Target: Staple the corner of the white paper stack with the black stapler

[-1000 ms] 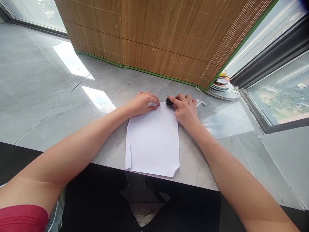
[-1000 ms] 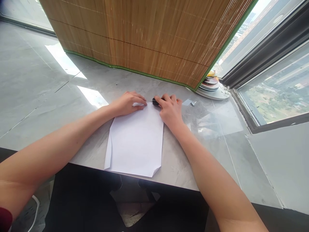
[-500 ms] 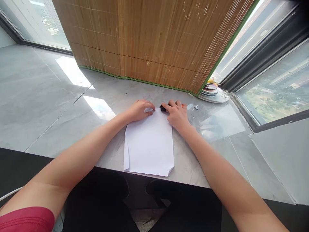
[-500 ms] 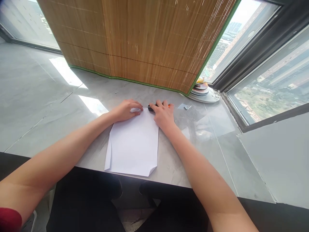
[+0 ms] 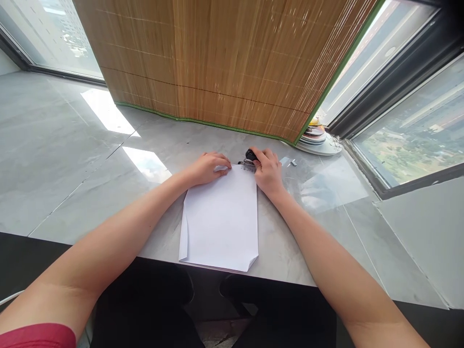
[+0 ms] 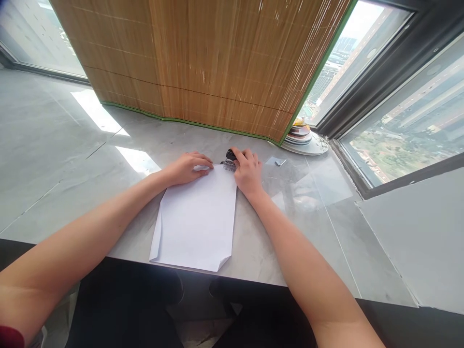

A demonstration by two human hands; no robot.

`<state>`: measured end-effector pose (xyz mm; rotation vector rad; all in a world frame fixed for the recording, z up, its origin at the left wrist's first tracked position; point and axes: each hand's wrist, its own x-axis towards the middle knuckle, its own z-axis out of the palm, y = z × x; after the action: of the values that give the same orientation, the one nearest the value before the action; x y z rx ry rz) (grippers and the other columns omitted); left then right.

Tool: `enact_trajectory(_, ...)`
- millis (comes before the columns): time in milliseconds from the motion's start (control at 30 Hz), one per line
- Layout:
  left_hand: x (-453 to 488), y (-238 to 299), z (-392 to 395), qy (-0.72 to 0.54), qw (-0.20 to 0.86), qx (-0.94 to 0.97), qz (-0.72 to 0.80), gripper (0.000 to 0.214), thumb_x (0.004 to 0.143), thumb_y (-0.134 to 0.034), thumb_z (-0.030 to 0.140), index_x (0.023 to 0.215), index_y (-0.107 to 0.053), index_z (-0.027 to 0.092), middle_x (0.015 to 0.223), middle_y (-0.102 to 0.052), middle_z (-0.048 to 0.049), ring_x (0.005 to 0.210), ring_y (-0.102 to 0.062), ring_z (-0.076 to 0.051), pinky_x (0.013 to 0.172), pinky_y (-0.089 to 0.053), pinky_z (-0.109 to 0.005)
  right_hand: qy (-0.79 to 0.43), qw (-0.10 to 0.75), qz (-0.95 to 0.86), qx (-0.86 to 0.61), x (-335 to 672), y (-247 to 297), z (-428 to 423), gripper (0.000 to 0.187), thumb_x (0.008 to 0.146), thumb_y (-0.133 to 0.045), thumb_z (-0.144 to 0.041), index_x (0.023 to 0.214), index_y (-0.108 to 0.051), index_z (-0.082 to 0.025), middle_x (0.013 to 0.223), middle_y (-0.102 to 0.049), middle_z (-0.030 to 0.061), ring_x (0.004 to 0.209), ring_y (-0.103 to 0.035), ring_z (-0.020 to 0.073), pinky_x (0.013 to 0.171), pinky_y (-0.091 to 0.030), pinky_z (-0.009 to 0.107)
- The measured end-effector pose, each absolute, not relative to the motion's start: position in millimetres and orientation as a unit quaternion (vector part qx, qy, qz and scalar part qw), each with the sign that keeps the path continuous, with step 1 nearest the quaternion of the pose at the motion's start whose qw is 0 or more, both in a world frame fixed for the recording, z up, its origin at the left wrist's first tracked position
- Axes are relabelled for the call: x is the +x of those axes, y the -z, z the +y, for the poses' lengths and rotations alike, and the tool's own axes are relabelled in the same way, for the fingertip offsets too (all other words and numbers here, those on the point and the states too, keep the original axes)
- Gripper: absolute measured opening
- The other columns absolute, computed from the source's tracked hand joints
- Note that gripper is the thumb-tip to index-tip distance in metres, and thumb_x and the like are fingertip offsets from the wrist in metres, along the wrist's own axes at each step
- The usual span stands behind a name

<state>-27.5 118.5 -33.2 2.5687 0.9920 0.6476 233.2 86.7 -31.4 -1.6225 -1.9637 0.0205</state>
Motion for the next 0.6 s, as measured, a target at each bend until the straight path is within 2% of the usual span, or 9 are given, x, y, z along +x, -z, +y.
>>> enact_trajectory(300, -29, 28, 115, -0.217, 0.155, 0.897, 0.352, 0.030, 0.101, -0.060, 0.036, 0.121, -0.083, 0.029, 0.135, -0.075, -0.0086, 0.129, -0.064, -0.030, 0.115, -0.046, -0.047, -0.019, 0.309, -0.748, -0.587, 240, 26, 88, 0.052, 0.103, -0.044, -0.025, 0.150, -0.065, -0.025, 0.123, -0.068, 0.0159, 0.115, -0.060, 0.0361, 0.100, -0.050, 0.054)
enact_trajectory(433, -31, 29, 117, -0.222, 0.163, 0.894, 0.353, 0.030, 0.101, -0.061, 0.039, 0.119, -0.083, 0.028, 0.135, -0.071, -0.0089, 0.130, -0.064, -0.031, 0.117, -0.044, -0.049, -0.053, 0.299, -0.778, -0.551, 256, 27, 92, 0.053, 0.098, -0.056, -0.028, 0.150, -0.062, -0.023, 0.130, -0.071, 0.0149, 0.119, -0.064, 0.0361, 0.106, -0.052, 0.054)
enact_trajectory(533, -33, 31, 119, -0.228, 0.173, 0.890, 0.355, 0.030, 0.099, -0.063, 0.040, 0.119, -0.083, 0.029, 0.133, -0.070, -0.0086, 0.128, -0.064, -0.031, 0.118, -0.042, -0.048, -0.070, 0.287, -0.783, -0.548, 271, 31, 97, 0.051, 0.090, -0.064, -0.026, 0.141, -0.066, -0.024, 0.127, -0.075, 0.0120, 0.114, -0.067, 0.0356, 0.102, -0.054, 0.052)
enact_trajectory(600, -34, 31, 119, -0.227, 0.177, 0.888, 0.359, 0.030, 0.099, -0.064, 0.040, 0.119, -0.084, 0.029, 0.132, -0.070, -0.0084, 0.127, -0.064, -0.031, 0.118, -0.042, -0.048, -0.057, 0.319, -0.756, -0.568, 277, 32, 99, 0.043, 0.089, -0.066, -0.027, 0.131, -0.070, -0.023, 0.121, -0.077, 0.0118, 0.111, -0.068, 0.0356, 0.099, -0.055, 0.052)
